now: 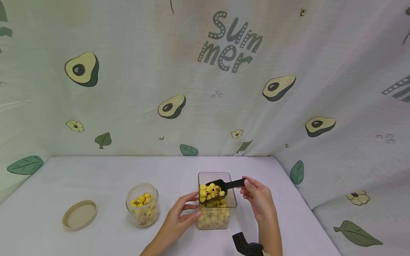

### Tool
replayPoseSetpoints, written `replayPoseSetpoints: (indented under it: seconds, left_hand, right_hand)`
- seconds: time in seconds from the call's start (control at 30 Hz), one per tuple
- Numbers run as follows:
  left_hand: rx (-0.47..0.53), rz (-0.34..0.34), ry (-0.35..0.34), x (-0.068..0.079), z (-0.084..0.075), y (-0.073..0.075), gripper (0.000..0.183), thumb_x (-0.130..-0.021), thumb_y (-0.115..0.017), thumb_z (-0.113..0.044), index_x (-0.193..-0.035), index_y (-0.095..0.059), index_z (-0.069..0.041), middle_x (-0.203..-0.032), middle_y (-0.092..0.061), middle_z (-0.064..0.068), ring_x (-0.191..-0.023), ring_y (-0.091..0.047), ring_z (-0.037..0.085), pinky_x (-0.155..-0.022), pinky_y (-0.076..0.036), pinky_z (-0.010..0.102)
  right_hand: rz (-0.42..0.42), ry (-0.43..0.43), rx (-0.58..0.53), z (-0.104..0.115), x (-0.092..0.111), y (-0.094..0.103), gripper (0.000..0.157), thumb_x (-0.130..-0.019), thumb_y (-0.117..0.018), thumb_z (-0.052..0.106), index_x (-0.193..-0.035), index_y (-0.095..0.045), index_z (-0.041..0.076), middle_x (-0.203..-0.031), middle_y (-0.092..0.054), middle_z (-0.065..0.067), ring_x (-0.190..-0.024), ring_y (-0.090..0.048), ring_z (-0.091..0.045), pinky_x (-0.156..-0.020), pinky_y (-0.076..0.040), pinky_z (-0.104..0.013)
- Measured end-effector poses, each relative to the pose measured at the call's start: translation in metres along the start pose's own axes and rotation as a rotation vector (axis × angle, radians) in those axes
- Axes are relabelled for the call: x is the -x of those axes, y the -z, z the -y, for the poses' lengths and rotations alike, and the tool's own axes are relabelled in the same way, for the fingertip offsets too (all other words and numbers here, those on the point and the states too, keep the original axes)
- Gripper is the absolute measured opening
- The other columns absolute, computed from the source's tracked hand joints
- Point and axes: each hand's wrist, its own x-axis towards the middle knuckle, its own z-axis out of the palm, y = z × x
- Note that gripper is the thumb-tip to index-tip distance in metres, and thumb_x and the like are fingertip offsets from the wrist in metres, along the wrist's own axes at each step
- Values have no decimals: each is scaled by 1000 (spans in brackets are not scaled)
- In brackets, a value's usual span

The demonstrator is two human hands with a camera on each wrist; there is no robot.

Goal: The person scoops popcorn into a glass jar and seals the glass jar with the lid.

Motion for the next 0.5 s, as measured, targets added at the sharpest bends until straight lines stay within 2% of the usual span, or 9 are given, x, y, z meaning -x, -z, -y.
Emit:
replayPoseSetpoints:
  seconds: [0.17,0.27,0.5]
  left_hand:
    - [-5,-2,7,0,1,-1,53,-88,-63,-33,-136,-44,-18,-125,-47,12,-105,-53,20,-82,-51,21]
    - [-2,1,16,0,1,-2,53,-88,-63,-33,-136,-44,-21,-125,-46,11,-106,-53,18,-83,-51,20]
    - [24,12,2,-2,0,-1,52,-89,-63,-31,-136,-44,-22,-126,-46,12,-108,-53,24,-83,-51,20]
  right_hand:
    - [13,-13,-40,-3,-1,5,24,-95,-52,15,-82,-68,27,-72,-67,7,-65,-58,-4,-64,-50,-18]
    - [17,-3,-57,-4,-2,7,24,-95,-52,15,-82,-69,26,-72,-67,8,-65,-59,-4,-64,-50,-17]
    - [7,14,-99,-3,-4,12,26,-95,-52,16,-81,-71,27,-72,-67,8,-65,-59,-3,-64,-49,-17]
